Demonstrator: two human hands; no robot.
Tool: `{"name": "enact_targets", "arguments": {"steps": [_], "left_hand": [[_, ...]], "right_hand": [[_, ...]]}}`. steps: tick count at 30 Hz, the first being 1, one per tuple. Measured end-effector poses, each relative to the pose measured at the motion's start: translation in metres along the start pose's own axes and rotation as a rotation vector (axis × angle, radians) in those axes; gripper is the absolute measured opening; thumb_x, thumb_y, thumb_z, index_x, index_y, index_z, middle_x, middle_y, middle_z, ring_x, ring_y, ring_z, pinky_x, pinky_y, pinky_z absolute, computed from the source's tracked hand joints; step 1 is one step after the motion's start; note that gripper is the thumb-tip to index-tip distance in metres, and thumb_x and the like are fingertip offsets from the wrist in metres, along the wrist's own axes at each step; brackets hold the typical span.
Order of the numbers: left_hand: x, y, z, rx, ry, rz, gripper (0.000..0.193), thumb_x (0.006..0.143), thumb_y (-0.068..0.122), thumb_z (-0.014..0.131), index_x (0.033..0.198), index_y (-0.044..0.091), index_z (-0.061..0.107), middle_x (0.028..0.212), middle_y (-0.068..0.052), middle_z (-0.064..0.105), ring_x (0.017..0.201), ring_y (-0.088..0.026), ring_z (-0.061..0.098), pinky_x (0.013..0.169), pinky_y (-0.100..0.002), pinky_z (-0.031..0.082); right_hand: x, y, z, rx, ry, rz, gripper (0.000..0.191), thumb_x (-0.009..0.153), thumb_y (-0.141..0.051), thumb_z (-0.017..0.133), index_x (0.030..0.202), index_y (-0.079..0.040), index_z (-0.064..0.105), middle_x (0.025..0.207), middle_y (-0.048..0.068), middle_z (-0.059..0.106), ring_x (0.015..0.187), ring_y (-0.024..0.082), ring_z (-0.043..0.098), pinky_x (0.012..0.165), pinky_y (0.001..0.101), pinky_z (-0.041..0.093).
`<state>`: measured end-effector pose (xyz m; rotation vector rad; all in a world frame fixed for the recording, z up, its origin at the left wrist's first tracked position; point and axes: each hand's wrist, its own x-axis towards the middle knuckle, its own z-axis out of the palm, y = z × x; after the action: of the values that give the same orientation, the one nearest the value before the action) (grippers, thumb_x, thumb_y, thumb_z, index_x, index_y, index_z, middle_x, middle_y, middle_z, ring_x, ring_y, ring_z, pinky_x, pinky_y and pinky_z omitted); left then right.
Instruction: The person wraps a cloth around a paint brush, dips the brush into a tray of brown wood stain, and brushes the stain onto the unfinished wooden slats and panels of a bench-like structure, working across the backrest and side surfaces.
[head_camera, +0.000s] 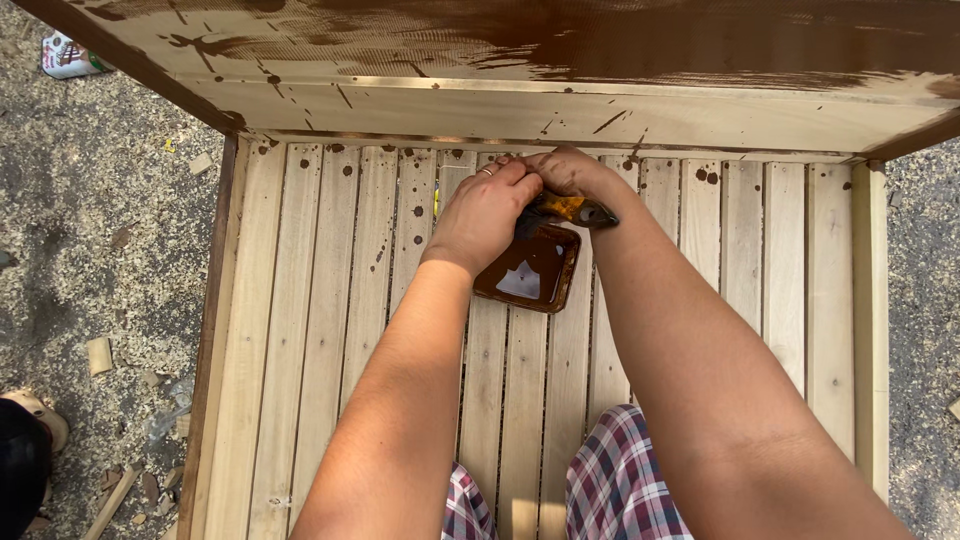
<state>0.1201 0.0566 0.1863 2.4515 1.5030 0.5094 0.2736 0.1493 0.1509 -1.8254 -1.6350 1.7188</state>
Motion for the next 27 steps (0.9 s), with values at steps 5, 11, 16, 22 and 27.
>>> {"name": "enact_targets", "arguments": {"steps": [5,11,16,22,27], "left_hand": [[0.001,-0.005,-0.007,0.107,-0.196,-0.112,0.017,0.093,0.008,0.06,0.108,0.004,0.067,0.113,-0.015,0.067,0.106,-0.033,0.069,0.092,-0.044,0.055],[0.014,0.018,-0.003,0.027,-0.299,-0.362,0.026,0.091,0.028,0.067,0.1,0.004,0.071,0.101,-0.02,0.073,0.095,-0.036,0.072,0.085,-0.045,0.058],[0.017,0.032,-0.005,0.001,-0.422,-0.332,0.022,0.087,0.031,0.069,0.094,0.011,0.076,0.101,-0.015,0.074,0.097,-0.033,0.071,0.085,-0.044,0.056],[0.041,0.055,0.025,0.16,-0.385,-0.236,0.019,0.091,0.013,0.06,0.093,0.016,0.079,0.102,-0.01,0.076,0.097,-0.029,0.073,0.081,-0.043,0.059],[0.031,0.064,0.026,0.112,-0.305,-0.298,0.019,0.088,0.007,0.061,0.095,0.013,0.077,0.103,-0.012,0.075,0.097,-0.03,0.074,0.081,-0.042,0.06]], "right_hand": [[-0.004,0.009,0.006,0.631,0.038,0.066,0.025,0.092,-0.023,0.066,0.103,-0.001,0.071,0.091,0.011,0.073,0.072,0.022,0.067,0.063,0.0381,0.056],[-0.032,-0.027,0.022,0.529,0.368,0.063,0.035,0.087,-0.034,0.062,0.102,-0.005,0.075,0.087,0.013,0.076,0.068,0.02,0.069,0.065,0.0352,0.056],[-0.056,-0.041,0.02,0.084,0.524,0.041,0.053,0.077,-0.049,0.08,0.084,0.003,0.074,0.087,0.017,0.075,0.074,0.024,0.071,0.076,0.0379,0.057],[-0.009,-0.001,-0.014,-0.469,0.643,-0.062,0.022,0.091,-0.021,0.063,0.09,0.0,0.069,0.086,0.022,0.073,0.076,0.033,0.069,0.07,0.0382,0.054],[0.018,0.014,-0.024,-0.712,0.631,-0.14,0.021,0.1,-0.002,0.043,0.097,-0.002,0.064,0.081,0.012,0.063,0.067,0.024,0.056,0.058,0.0351,0.048]]}}
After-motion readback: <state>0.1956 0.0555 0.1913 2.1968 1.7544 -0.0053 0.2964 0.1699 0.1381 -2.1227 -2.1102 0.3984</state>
